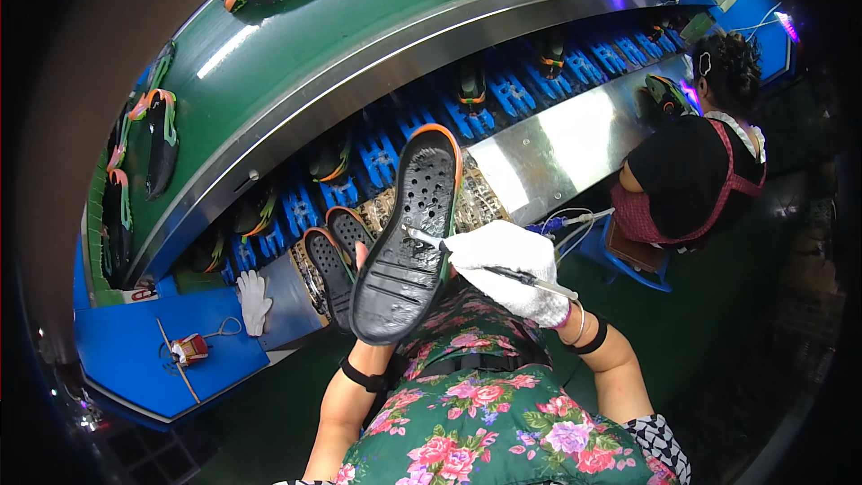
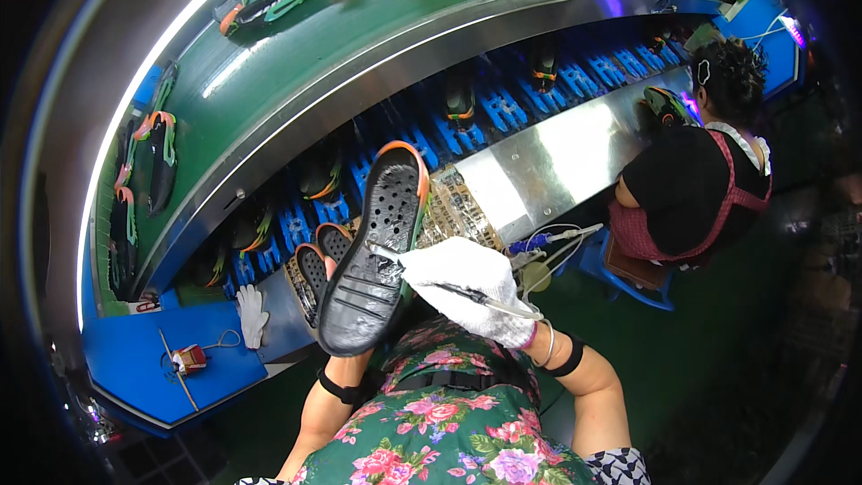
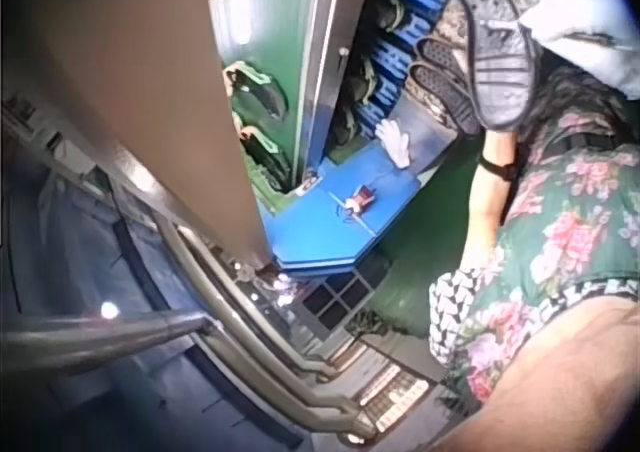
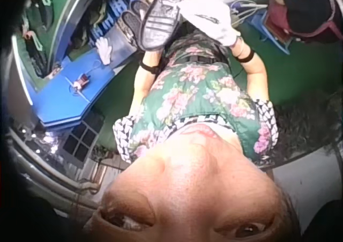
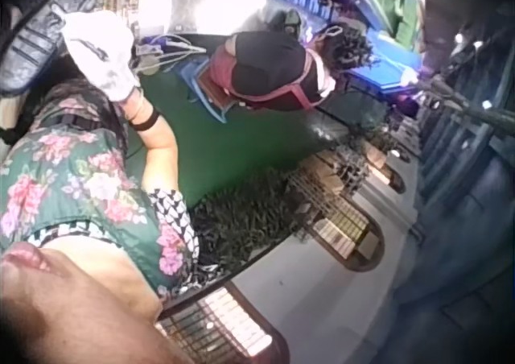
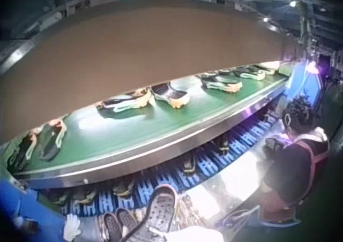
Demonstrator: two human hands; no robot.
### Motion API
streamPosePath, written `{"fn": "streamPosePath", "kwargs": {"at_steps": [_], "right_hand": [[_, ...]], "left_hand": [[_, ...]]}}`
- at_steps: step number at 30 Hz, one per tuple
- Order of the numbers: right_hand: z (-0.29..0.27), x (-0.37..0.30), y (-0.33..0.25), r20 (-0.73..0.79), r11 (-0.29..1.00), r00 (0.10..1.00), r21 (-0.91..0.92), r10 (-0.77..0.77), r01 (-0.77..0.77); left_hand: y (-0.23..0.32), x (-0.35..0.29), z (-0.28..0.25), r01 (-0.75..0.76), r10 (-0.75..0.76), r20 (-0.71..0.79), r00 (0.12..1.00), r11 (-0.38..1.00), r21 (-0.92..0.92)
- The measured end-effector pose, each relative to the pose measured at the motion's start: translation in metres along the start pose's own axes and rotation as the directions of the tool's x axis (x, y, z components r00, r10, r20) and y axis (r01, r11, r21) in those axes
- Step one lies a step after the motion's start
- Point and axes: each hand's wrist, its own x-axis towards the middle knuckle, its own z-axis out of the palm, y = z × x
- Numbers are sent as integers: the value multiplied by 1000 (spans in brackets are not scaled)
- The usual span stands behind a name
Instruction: Apply glue to the perimeter of shoe soles using a brush on an assembly line.
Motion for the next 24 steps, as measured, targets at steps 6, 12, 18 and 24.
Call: {"fn": "streamPosePath", "kwargs": {"at_steps": [6, 12, 18, 24], "right_hand": [[-3, 21, -18, -60, 977, 988, -165, -145, 133], [0, 40, -20, -45, 965, 984, -208, -174, 162], [12, 32, -20, 30, 950, 990, -281, -135, 138], [20, 25, -15, 37, 1000, 999, 6, -21, 21]], "left_hand": [[14, 18, -63, -57, 5, 201, 980, 966, 252], [-4, 26, -46, 24, -59, 185, 981, 982, 187], [-12, 14, -59, 51, -82, 182, 980, 984, 169], [-7, 16, -63, 20, -65, 236, 969, 982, 188]]}}
